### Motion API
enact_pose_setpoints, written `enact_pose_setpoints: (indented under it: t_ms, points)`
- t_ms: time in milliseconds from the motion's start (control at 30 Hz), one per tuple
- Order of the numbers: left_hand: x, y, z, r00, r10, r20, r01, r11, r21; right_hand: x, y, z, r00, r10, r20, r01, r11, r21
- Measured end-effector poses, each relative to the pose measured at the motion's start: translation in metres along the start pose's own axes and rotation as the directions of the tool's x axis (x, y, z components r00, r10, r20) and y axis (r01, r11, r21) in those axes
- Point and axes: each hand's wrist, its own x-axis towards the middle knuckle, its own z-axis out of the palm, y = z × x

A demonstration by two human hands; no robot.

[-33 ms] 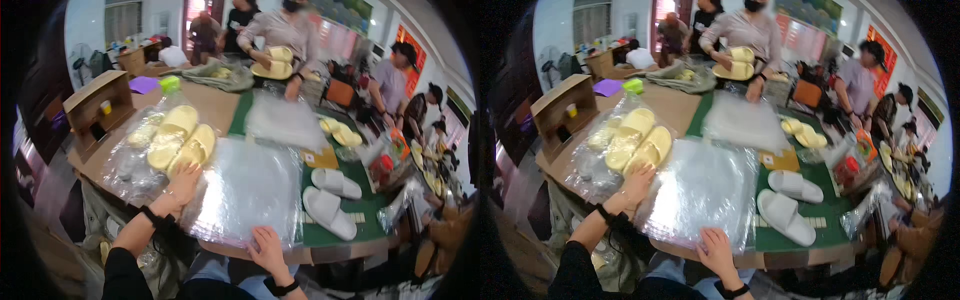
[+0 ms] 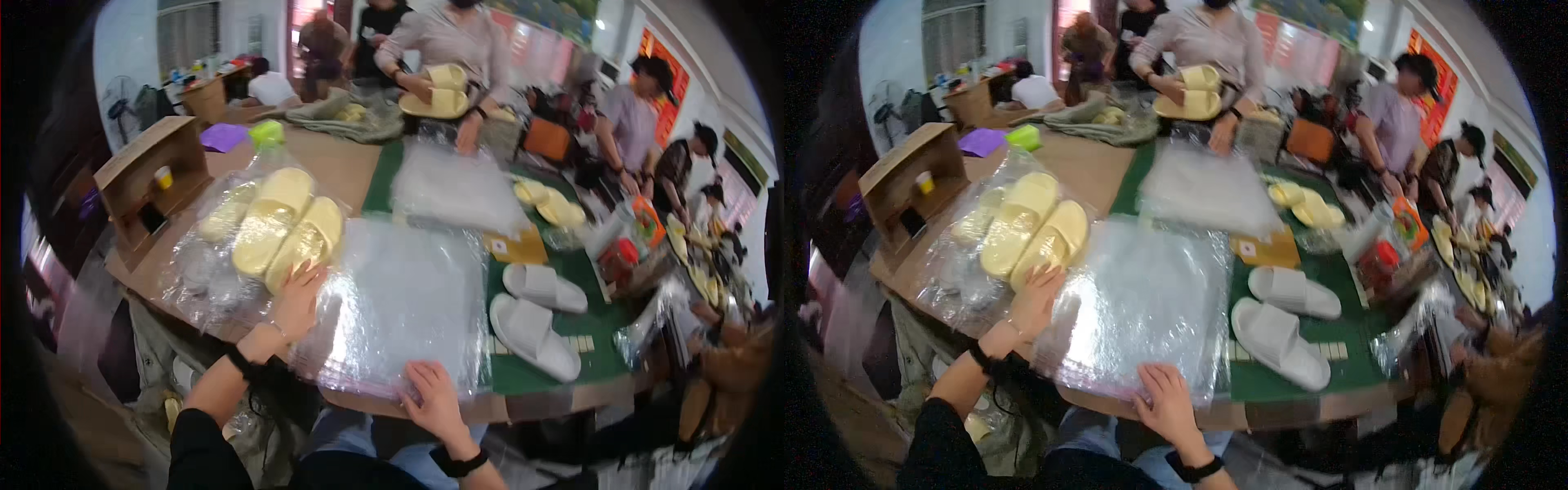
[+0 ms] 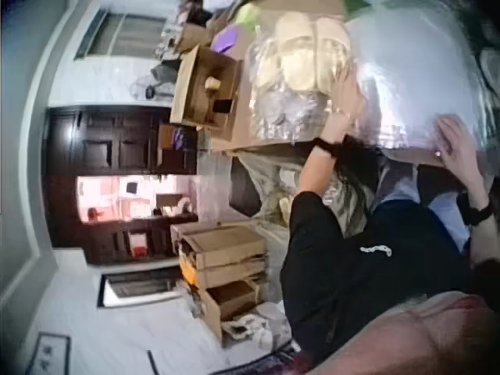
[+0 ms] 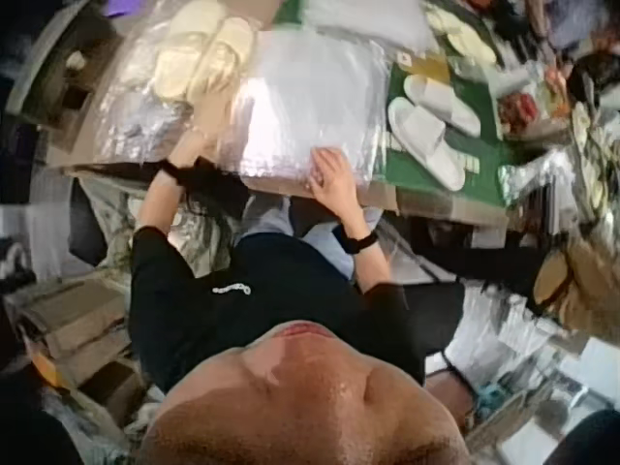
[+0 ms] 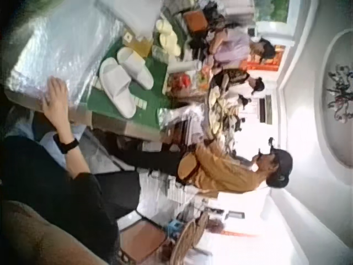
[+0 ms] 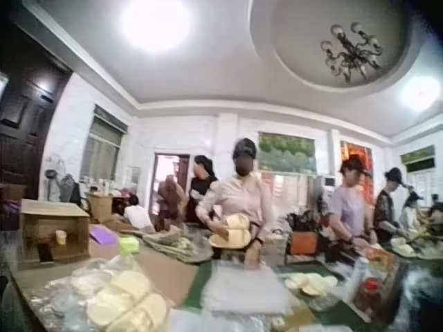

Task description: Packaging several pairs of slippers into plastic bags with bubble wrap.

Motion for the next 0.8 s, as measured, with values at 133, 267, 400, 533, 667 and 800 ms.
enact_pose_setpoints:
  t_ms: [133, 267, 400, 533, 667, 800]
  points:
    - [-0.034, 0.064, -0.003, 0.973, 0.208, 0.098, -0.188, 0.965, -0.182, 0.008, 0.018, -0.031, 0.961, 0.105, -0.255, -0.071, 0.988, 0.136]
    - [-0.066, 0.078, 0.023, 0.961, 0.227, 0.155, -0.200, 0.964, -0.173, 0.024, 0.079, -0.123, 0.856, 0.080, -0.511, -0.274, 0.909, -0.316]
    - [-0.068, 0.085, 0.034, 0.972, 0.218, 0.089, -0.210, 0.973, -0.096, 0.006, 0.183, -0.194, 0.863, 0.256, -0.436, -0.463, 0.748, -0.475]
    - [-0.077, 0.080, 0.035, 0.978, 0.201, 0.049, -0.195, 0.976, -0.098, 0.011, 0.249, -0.189, 0.737, 0.634, -0.235, -0.672, 0.649, -0.358]
    - [-0.081, 0.077, 0.040, 0.974, 0.226, 0.027, -0.223, 0.971, -0.088, 0.032, 0.278, -0.168, 0.831, 0.520, -0.197, -0.553, 0.738, -0.386]
    - [-0.085, 0.075, 0.041, 0.977, 0.208, 0.039, -0.204, 0.976, -0.074, 0.048, 0.248, -0.163, 0.910, 0.379, -0.170, -0.380, 0.595, -0.708]
